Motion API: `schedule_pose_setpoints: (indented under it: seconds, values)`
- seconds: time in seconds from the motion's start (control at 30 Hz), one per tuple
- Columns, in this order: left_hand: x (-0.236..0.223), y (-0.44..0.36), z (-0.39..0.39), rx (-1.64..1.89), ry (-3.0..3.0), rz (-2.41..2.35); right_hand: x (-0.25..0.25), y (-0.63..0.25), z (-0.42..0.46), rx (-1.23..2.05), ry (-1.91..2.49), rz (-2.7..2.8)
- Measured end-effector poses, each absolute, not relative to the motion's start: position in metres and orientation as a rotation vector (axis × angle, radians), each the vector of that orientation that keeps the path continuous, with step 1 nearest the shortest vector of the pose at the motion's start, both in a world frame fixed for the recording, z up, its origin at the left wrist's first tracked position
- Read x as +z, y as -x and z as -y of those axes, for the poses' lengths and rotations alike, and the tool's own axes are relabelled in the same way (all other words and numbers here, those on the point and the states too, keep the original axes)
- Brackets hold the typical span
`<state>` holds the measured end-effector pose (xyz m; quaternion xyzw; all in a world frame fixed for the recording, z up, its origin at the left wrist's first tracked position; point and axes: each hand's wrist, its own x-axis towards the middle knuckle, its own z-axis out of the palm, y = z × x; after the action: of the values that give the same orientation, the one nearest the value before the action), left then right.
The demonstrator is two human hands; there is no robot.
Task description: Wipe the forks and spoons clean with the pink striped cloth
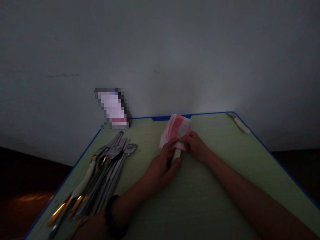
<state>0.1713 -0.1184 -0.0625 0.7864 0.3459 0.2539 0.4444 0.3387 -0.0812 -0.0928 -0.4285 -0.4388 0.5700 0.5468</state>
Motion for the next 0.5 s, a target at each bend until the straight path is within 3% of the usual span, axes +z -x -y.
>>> schedule_pose_setpoints:
  seconds: [0.5]
  values:
    - [-0.0622,-0.1717,0.1187,0.645,-1.947,-0.857,-0.0924,-0.3397,0.0828,1.321,1.037,1.052]
